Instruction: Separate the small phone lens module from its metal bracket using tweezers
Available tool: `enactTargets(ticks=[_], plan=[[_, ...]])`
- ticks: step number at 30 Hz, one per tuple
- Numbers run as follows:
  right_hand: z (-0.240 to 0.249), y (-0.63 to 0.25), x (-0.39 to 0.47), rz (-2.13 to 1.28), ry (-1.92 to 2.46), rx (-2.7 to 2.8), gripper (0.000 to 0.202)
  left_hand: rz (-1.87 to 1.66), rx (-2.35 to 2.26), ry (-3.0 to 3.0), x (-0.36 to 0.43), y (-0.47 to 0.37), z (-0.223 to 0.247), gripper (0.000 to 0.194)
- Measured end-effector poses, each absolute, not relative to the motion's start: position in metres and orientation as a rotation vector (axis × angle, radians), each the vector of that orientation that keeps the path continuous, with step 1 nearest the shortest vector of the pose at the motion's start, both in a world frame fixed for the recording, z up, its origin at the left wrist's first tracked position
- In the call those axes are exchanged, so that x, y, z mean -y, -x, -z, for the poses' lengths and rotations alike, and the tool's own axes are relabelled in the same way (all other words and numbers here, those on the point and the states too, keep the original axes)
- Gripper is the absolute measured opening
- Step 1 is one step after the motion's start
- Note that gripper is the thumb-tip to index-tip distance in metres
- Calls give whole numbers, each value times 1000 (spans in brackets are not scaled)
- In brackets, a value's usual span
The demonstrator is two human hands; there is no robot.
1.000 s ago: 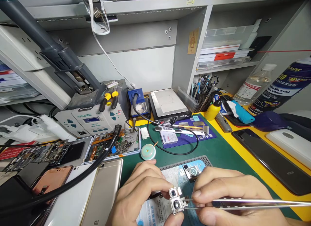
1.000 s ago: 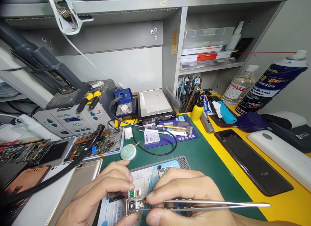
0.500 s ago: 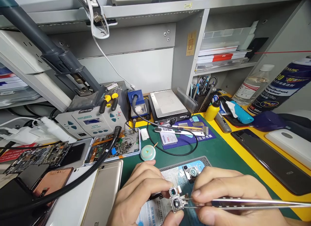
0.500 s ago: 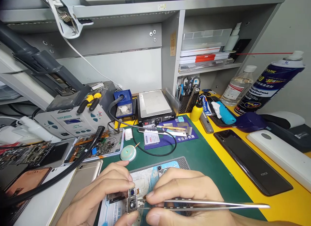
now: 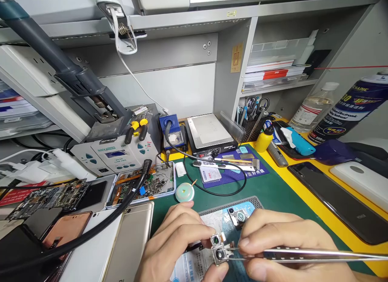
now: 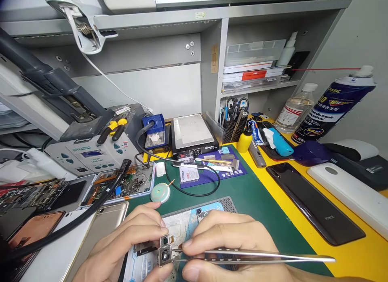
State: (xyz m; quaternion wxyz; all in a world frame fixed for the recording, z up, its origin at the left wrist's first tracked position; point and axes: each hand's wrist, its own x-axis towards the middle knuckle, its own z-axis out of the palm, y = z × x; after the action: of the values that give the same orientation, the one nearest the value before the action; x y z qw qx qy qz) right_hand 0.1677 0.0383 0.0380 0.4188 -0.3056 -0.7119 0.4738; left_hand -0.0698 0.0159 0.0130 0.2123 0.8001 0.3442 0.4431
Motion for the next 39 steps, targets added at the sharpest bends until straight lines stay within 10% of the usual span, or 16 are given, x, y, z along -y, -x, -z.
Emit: enactTargets(ticks=[39], plan=[[-44,-163,-37,-1012,748,1821,33,-1283,-1045,-2277,-17,68,-14,39]])
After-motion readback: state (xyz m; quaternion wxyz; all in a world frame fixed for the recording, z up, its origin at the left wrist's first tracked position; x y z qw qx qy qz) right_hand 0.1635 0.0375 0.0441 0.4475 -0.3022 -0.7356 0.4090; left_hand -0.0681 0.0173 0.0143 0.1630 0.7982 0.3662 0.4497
